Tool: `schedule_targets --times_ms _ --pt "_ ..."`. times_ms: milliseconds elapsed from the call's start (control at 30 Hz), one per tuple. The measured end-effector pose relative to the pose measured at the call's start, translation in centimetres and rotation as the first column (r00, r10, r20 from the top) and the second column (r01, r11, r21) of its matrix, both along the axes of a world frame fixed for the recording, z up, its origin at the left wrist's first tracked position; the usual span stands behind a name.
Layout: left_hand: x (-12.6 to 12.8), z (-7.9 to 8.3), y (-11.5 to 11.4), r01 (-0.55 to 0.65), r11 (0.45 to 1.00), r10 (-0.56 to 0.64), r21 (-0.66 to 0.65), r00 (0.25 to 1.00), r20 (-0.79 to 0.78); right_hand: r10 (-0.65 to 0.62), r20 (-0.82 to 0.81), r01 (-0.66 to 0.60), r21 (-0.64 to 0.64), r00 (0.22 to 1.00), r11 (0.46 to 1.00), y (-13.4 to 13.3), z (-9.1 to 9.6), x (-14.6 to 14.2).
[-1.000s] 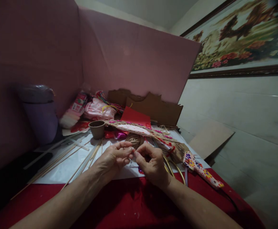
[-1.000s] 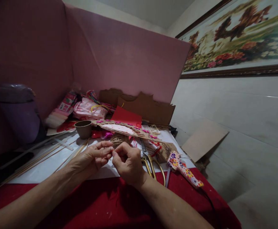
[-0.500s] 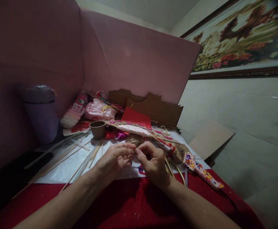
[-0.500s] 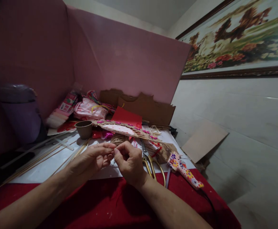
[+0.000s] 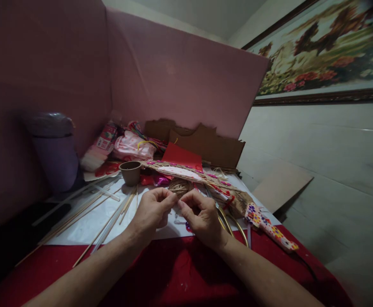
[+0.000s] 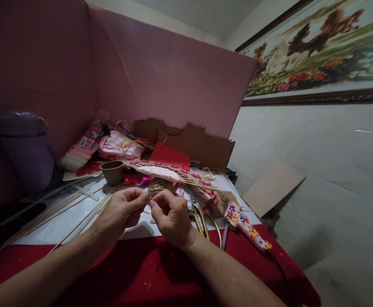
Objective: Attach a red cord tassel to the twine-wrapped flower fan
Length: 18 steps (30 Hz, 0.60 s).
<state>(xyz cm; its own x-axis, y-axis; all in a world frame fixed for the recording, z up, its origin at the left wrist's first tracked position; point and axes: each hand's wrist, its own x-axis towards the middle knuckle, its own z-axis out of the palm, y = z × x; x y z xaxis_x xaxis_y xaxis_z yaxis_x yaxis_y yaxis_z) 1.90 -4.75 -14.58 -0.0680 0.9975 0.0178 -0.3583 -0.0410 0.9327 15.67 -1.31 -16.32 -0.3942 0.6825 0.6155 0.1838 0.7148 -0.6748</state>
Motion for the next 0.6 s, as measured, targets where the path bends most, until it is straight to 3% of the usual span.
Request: schedule_targets --times_ms 300,467,600 --pt "-0.12 -0.19 0.25 -0.003 1.000 0.002 0.012 0.993 0.118 -0.007 0.007 0.007 -0.005 1.000 1.000 0.21 -0.17 -0.18" --pt "-0.79 0.00 0.52 -0.094 0.995 0.100 -0.039 0.969 0.227 -0.045 -0.073 0.039 -0.088 0.996 0.995 0.26 -0.05 -0.21" --pt "-0.49 0.09 0.22 0.037 0.994 -0.009 -0.106 0.967 0.256 -0.018 -0.162 -0.013 -0.186 0.987 0.982 0.35 0.00 -0.37"
